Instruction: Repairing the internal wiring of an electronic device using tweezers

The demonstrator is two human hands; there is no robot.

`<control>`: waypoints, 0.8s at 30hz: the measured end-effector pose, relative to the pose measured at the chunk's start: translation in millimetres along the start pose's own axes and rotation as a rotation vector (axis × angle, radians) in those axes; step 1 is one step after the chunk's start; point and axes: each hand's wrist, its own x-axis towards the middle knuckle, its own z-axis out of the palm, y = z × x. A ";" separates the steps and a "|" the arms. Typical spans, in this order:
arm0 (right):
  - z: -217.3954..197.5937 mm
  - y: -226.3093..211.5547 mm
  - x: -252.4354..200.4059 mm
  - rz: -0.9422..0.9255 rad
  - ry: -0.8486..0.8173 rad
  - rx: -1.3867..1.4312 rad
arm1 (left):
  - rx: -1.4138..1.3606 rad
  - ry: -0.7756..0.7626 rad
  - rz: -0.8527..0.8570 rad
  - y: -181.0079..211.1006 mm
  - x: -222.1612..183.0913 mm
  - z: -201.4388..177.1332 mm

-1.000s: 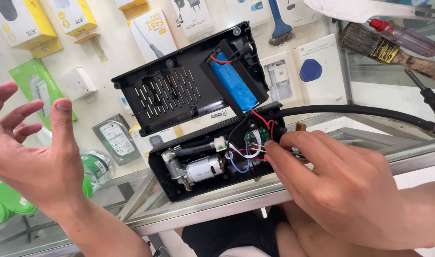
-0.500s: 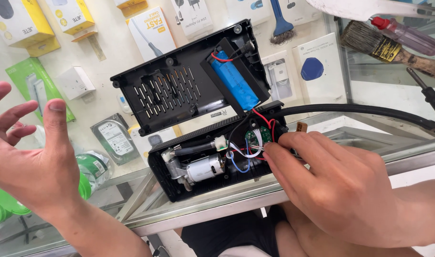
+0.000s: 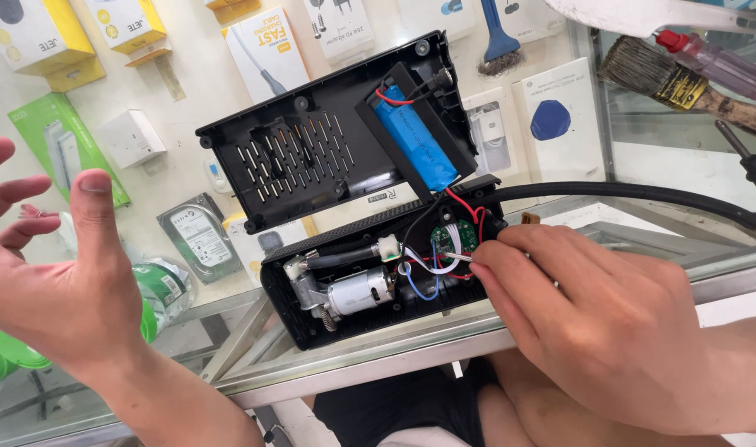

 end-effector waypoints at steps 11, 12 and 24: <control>-8.5 9.8 -11.2 0.124 0.006 0.090 | -0.236 -0.248 0.417 92.2 -12.1 12.4; -12.5 10.7 -13.5 0.198 -0.025 0.120 | -0.240 -0.357 0.569 111.4 -9.5 13.7; 26.6 29.8 -51.8 0.189 0.337 0.473 | 0.214 -0.490 0.682 163.0 -4.5 37.6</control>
